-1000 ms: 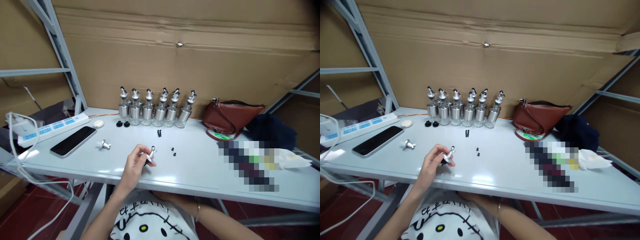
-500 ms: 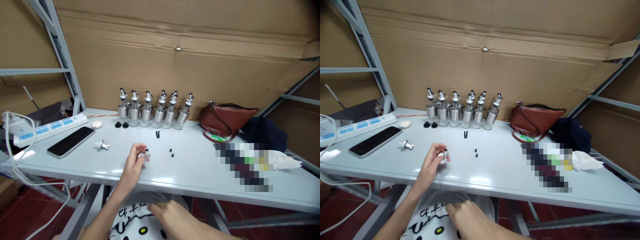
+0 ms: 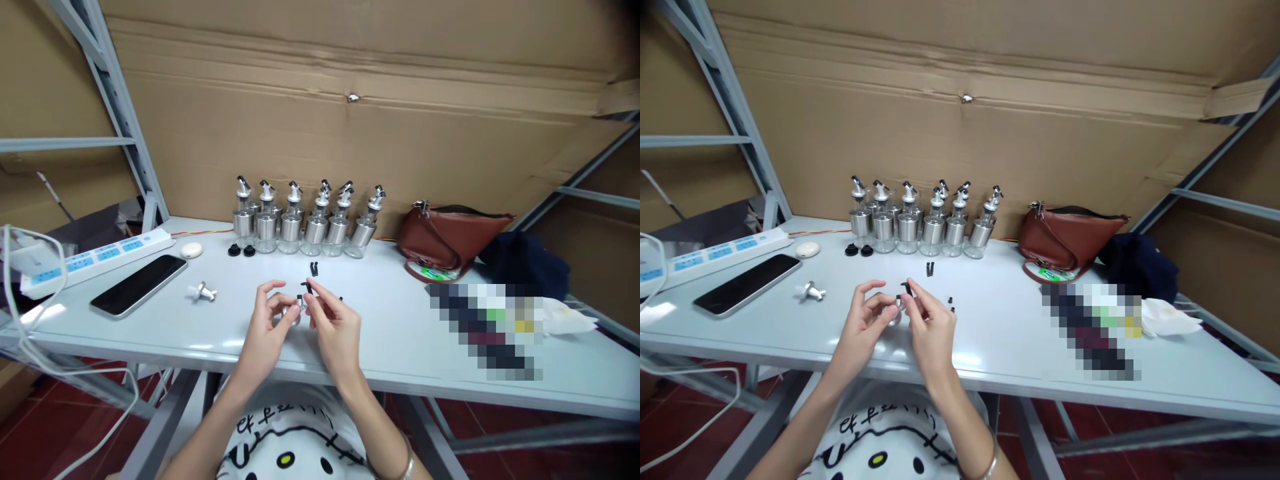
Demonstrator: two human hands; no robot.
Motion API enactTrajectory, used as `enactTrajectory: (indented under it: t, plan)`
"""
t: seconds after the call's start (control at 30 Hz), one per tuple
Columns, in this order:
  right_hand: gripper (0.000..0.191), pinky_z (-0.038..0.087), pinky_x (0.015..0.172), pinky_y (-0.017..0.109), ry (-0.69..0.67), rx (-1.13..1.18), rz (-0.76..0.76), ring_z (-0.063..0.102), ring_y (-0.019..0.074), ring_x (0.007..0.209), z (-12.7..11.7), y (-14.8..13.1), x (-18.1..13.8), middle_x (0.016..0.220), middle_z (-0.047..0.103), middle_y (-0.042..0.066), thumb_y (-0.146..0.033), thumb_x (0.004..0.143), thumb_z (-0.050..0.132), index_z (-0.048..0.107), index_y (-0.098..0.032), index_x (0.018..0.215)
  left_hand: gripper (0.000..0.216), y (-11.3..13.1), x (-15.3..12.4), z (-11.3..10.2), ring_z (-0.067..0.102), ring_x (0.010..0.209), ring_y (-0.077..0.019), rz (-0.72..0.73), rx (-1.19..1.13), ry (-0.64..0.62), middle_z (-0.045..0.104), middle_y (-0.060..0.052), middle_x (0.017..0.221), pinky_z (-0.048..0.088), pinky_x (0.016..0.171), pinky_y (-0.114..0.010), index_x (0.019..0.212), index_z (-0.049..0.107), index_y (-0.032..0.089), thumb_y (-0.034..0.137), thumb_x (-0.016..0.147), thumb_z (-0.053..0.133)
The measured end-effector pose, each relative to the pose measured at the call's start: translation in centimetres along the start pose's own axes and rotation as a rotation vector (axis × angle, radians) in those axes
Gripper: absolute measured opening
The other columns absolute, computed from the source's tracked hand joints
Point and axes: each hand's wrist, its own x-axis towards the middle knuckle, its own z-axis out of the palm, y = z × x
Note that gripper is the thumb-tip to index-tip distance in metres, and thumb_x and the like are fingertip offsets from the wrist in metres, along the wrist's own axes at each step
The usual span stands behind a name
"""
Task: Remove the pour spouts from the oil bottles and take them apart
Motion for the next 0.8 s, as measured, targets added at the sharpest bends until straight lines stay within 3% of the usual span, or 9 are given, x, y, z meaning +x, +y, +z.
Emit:
enactTrajectory:
  t: [0.47,0.8]
  plan:
    - [0.030,0.043,0.052,0.021,-0.058,-0.074,-0.122,0.048,0.0087,0.052,-0.51,-0.19,-0.39,0.063,0.064,0.002,-0.029,0.083,0.055,0.069,-0.013,0.104,0.036,0.38,-0.07,0.07,0.056,0.069,-0.0097,0.022,-0.040,-0.022,0.054,0.005,0.071,0.045,0.072,-0.024,0.113,0.038,0.024,0.023,0.081,0.056]
    - [0.032,0.038,0.049,0.020,-0.098,-0.220,-0.267,0.043,0.0084,0.051,-0.60,-0.71,-0.52,0.059,0.051,-0.001,-0.022,0.088,0.045,0.066,-0.013,0.110,0.031,0.57,-0.03,-0.09,0.056,0.069,-0.0095,0.030,0.009,0.026,0.055,0.003,0.072,0.047,0.069,-0.021,0.107,0.055,0.020,0.026,0.077,0.061]
